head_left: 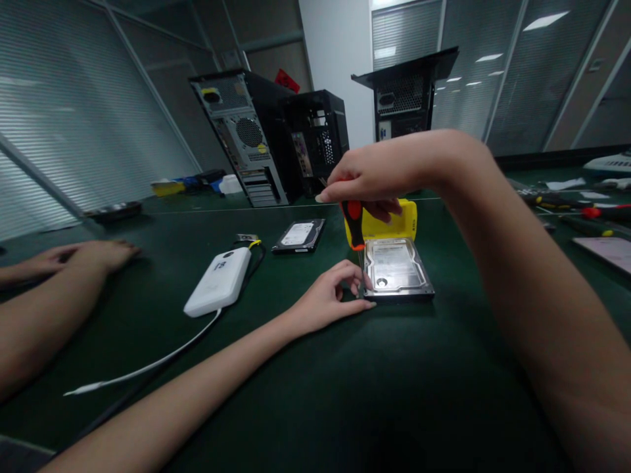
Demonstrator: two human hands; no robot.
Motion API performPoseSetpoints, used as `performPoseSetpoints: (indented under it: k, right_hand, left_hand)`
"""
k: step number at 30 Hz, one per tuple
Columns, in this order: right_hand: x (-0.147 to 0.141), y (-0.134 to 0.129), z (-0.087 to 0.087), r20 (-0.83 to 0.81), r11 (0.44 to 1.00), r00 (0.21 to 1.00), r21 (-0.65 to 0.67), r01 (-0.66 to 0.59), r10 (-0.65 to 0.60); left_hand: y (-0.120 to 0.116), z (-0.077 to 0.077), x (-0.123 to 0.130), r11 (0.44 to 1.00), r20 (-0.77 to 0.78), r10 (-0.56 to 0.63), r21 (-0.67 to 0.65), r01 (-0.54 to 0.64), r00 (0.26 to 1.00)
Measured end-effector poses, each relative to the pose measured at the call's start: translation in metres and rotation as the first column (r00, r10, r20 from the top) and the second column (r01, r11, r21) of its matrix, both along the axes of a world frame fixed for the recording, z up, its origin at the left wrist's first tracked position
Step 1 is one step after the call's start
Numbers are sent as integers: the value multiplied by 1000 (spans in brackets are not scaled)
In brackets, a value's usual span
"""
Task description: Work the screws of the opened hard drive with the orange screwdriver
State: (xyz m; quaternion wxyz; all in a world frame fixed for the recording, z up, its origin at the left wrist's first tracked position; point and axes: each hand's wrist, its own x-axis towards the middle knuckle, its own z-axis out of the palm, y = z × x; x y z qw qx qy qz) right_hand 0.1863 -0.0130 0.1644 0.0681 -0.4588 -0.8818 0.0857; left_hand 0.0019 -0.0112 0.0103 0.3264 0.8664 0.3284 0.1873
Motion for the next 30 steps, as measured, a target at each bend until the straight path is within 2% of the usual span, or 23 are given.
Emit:
performPoseSetpoints:
  k: [7, 12, 17, 22, 25, 28, 30]
  right_hand:
    - [-1, 4, -3, 10, 999, 1000, 51, 18, -18]
    - [-2, 3, -3, 24, 999, 999, 25, 31, -32]
    - [2, 6, -3, 20, 997, 1000, 71, 13, -14]
    - [-2, 4, -3, 24, 998, 998, 45, -54, 53]
    - [-10, -1, -2, 51, 991, 999, 128, -25, 18]
    - [-15, -10, -1, 47, 970, 998, 237, -44, 34]
    - [-16, -16, 1, 57, 971, 998, 233, -51, 39]
  left_hand:
    - [1, -3, 0, 1000, 8, 0, -6, 0, 1000]
    - [1, -2, 0, 1000, 13, 3, -9, -3, 1000]
    - [2, -3, 0, 1000, -23, 25, 14, -25, 999]
    - [3, -4, 0, 1000, -30, 24, 21, -23, 999]
    - [3, -5, 0, 1000, -21, 14, 21, -13, 1000]
    - [4, -5, 1, 1000, -19, 20, 18, -20, 1000]
    - [4, -5, 1, 1000, -26, 26, 9, -26, 999]
